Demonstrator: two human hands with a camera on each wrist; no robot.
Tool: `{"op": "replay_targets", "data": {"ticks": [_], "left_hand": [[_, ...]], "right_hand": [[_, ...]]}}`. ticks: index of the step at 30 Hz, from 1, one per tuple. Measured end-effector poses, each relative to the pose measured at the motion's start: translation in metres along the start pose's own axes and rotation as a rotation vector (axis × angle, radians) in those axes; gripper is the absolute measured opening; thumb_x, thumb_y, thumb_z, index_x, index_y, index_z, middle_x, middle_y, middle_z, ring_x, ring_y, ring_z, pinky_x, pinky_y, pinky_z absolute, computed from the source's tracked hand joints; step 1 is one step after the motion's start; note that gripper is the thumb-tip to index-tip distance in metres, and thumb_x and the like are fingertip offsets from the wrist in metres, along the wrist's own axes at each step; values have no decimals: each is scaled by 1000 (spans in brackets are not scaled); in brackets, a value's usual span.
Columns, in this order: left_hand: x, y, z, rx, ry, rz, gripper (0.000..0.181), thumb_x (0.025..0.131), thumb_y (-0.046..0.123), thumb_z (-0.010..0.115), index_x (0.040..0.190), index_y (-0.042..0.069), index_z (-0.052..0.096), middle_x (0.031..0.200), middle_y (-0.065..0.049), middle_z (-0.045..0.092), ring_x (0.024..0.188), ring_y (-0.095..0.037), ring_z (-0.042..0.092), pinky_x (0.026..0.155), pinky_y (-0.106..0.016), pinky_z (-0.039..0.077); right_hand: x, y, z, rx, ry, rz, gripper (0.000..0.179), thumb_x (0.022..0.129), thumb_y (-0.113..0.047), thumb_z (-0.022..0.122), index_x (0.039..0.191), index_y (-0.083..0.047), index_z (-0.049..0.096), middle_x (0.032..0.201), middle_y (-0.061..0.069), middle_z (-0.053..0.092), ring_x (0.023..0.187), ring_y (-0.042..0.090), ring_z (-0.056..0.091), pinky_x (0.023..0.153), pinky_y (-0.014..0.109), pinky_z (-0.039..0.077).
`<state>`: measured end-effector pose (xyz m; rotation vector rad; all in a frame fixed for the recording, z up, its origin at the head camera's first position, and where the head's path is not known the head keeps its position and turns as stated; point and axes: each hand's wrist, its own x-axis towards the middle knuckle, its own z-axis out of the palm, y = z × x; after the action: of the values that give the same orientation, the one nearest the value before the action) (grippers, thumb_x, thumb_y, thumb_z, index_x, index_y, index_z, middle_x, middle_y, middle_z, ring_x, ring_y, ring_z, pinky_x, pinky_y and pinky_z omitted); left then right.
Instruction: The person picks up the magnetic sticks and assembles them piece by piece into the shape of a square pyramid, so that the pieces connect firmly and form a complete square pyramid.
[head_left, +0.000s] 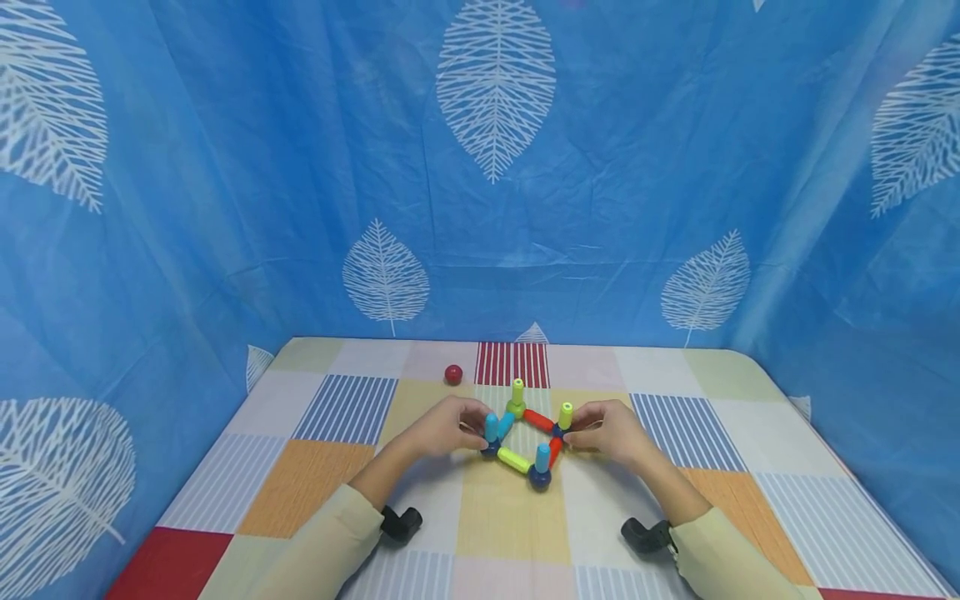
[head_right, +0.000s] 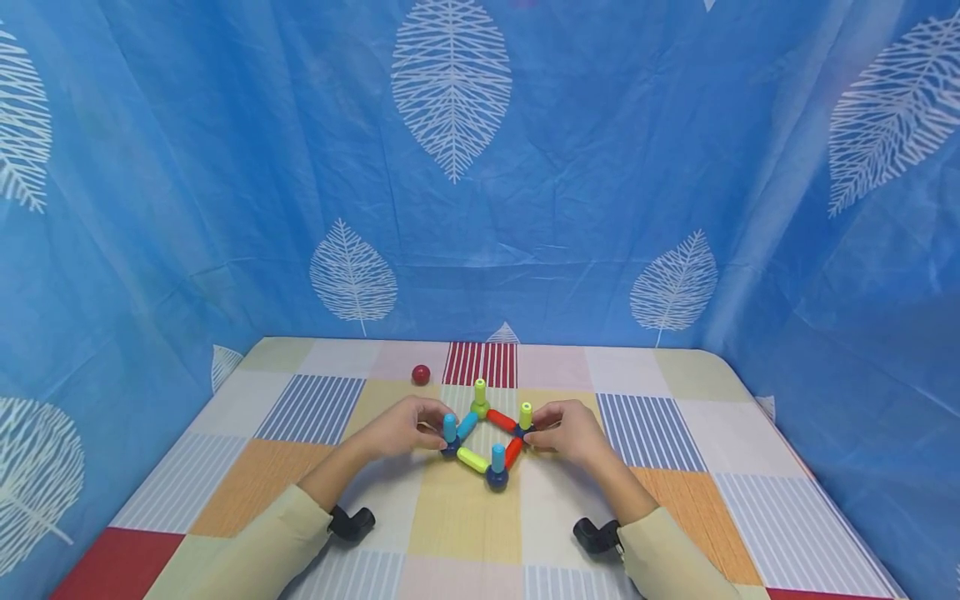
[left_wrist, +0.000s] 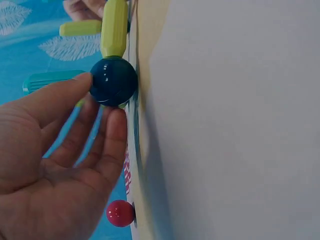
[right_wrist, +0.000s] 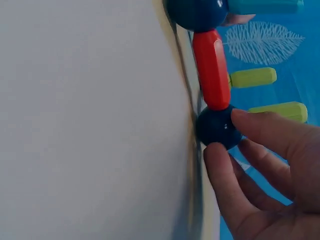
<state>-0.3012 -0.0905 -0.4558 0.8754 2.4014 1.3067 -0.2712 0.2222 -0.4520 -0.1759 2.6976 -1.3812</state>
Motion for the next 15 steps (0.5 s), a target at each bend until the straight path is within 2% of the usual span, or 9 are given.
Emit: {"op": "replay_targets", "data": {"ticks": [3, 6, 8, 11, 13, 15], "left_hand": [[-1, 0, 2, -7, -23, -16, 23, 87, 1, 78, 108, 4, 71, 99, -6, 73, 95, -13, 71, 88, -28, 60], [-1, 1, 2, -20, -26, -34, 22, 86, 0, 79, 106, 4, 72, 100, -7, 73, 95, -17, 72, 88, -28, 60], [0, 2, 2, -23, -25, -45, 22, 85, 0, 79, 105, 4, 72, 100, -9, 73, 96, -19, 72, 87, -30, 60], [1, 1, 1, -9, -28, -58, 21, 85, -1, 79, 104, 5, 72, 99, -8, 73, 95, -20, 72, 87, -30, 60], [2, 0, 1, -3, -37, -67, 21, 85, -1, 79, 103, 5, 72, 99, -7, 73, 95, -19, 72, 87, -30, 60], [2, 0, 1, 6, -46, -67, 20, 84, -2, 79, 102, 4, 72, 99, -7, 73, 95, -19, 72, 87, -29, 60]], "right_hand": [[-3, -7, -1, -82, 19, 18, 19, 79, -10, 86, 93, -4, 74, 83, 5, 73, 74, 15, 65, 63, 28, 54], [-13, -20, -1, -179, -28, 39, 16, 76, -4, 85, 83, -7, 71, 72, 2, 68, 64, 14, 61, 58, 28, 52], [-22, -30, 2, -192, -112, 39, 18, 74, -1, 83, 82, -6, 68, 69, 2, 67, 62, 15, 62, 57, 30, 52], [-33, -42, 11, -144, -218, 22, 26, 73, -5, 87, 88, -4, 65, 72, 3, 67, 62, 16, 65, 59, 31, 54], [-37, -47, 20, -124, -230, -2, 34, 72, -12, 91, 91, -4, 63, 74, 4, 66, 63, 15, 65, 59, 31, 54], [-38, -49, 29, -132, -194, -16, 39, 72, -18, 93, 93, -5, 63, 73, 3, 66, 61, 15, 64, 57, 29, 53]]}}
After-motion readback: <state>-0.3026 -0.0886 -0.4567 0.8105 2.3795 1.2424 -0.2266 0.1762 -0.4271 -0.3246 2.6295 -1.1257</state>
